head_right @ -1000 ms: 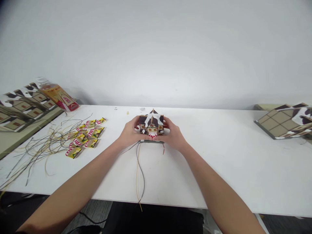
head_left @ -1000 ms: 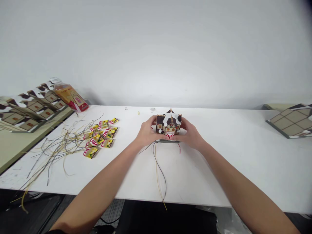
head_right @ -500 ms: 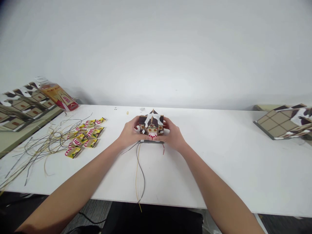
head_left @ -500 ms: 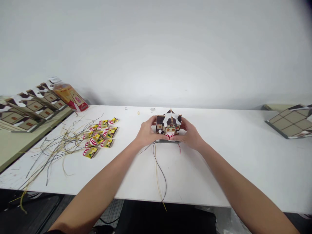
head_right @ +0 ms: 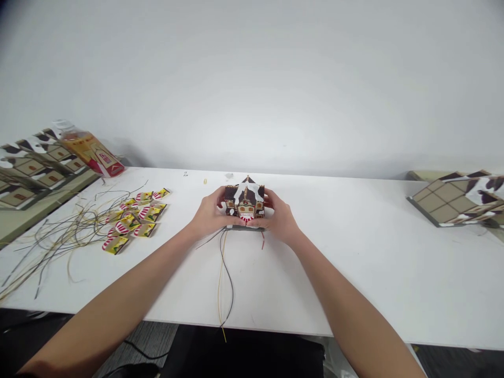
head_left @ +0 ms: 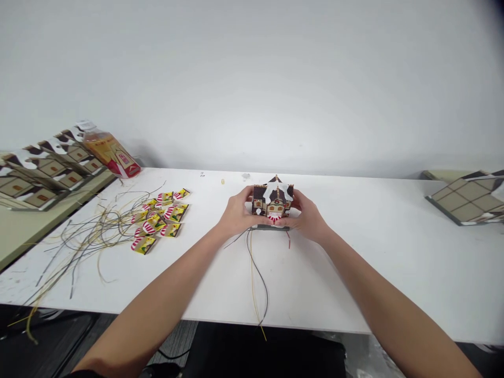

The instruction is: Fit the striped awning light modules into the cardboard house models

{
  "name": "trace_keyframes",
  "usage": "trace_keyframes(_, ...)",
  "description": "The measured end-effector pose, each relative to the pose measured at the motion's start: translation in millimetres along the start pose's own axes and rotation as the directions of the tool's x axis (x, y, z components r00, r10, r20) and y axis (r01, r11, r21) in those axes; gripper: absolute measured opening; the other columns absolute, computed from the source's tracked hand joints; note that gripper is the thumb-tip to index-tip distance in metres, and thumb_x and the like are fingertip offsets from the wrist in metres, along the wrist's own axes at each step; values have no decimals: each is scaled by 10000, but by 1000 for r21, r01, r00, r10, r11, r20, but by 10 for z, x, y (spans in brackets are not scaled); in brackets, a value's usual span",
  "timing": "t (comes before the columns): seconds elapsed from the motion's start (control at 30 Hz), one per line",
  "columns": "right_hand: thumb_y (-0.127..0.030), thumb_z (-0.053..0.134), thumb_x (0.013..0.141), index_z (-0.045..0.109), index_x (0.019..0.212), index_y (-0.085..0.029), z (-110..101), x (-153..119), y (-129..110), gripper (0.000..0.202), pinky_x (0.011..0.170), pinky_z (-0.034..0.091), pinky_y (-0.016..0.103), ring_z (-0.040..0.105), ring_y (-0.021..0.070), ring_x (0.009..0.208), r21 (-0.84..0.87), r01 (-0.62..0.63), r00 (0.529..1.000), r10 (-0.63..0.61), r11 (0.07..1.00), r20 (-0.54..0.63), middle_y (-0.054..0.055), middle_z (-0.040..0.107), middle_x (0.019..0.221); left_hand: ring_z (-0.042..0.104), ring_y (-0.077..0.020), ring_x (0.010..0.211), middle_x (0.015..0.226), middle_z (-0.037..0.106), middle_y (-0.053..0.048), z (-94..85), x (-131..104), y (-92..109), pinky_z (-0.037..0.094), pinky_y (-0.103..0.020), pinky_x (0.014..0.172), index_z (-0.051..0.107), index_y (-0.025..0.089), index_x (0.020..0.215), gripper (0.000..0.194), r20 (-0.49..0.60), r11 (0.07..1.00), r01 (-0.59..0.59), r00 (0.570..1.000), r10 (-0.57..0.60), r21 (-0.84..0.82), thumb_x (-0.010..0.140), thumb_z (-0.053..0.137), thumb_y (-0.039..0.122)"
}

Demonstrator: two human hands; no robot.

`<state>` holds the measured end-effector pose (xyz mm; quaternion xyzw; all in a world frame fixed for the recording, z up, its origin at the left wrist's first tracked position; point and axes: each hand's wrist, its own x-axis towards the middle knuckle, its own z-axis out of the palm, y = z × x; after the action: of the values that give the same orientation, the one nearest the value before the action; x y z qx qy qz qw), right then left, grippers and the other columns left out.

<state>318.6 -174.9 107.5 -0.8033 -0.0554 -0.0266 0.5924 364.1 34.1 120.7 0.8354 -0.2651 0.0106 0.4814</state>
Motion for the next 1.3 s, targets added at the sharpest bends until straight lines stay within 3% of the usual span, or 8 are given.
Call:
trace_keyframes(0.23, -360, 866, 556, 489, 1289, -265, -35, 11, 14, 830, 902, 531, 455, 587, 297, 1135, -39, 11, 1000, -10, 999, 24, 97, 604, 1241, 607, -215, 983, 1114, 652, -64, 3, 15, 12, 510, -334, 856, 544, 169, 1197, 747, 21, 1000, 6, 1000, -5, -17, 557, 828, 428)
trace_keyframes(0.47, -428, 828, 610, 405, 1354, -286, -91, 12, 39, 867, 928, 507, 440, 566, 284, 1163, -170, 60, 995, -46, 984, 83, 74, 580, 1279, 609, -231, 1039, 1220, 599, -88, 21, 18, -69, 522, -346, 869, 460, 191, 1261, 859, 97, 998, 9, 995, -2, -69, 530, 849, 421)
trace_keyframes(0.6, -376, 825, 600, 341, 1393, -265, -90, 5, 34, 936, 929, 502, 431, 569, 285, 1155, -213, 99, 990, -76, 972, 115, 86, 582, 1274, 603, -229, 1059, 1227, 585, -91, 36, 4, -106, 528, -332, 866, 415, 188, 1293, 861, 92, 999, -22, 995, 26, -50, 561, 827, 378)
trace_keyframes(0.8, -371, 720, 721, 344, 1382, -246, -82, 5, 23, 771, 844, 517, 410, 624, 274, 1019, -302, 232, 971, -203, 925, 125, 83, 636, 1167, 595, -247, 1067, 1230, 580, -104, 29, 12, -121, 522, -349, 871, 401, 177, 1289, 814, 108, 996, -82, 991, 80, 18, 589, 776, 356)
trace_keyframes(0.93, -387, 674, 758, 358, 1364, -238, -75, 18, 51, 699, 898, 482, 460, 593, 295, 1056, -390, 306, 951, -265, 868, 158, 94, 614, 1195, 591, -257, 1062, 1211, 584, -99, 14, 16, -53, 511, -351, 865, 393, 179, 1285, 791, 125, 989, -106, 988, 92, 107, 603, 754, 354)
trace_keyframes(1.07, -382, 644, 769, 351, 1357, -213, -46, 20, 77, 678, 975, 415, 532, 540, 322, 1124, -464, 311, 951, -270, 829, 153, 126, 565, 1256, 603, -254, 1010, 1160, 598, -81, 24, 22, -3, 508, -349, 822, 404, 201, 1267, 735, 129, 981, -109, 988, 89, 160, 618, 727, 321)
trace_keyframes(1.3, -353, 610, 777, 277, 1390, -201, -14, 2, 53, 714, 1023, 347, 552, 484, 329, 1201, -504, 262, 965, -213, 823, 153, 149, 522, 1294, 597, -235, 977, 1140, 594, -66, 39, 26, -18, 493, -334, 810, 373, 215, 1285, 754, 130, 977, -129, 986, 108, 172, 629, 725, 341)
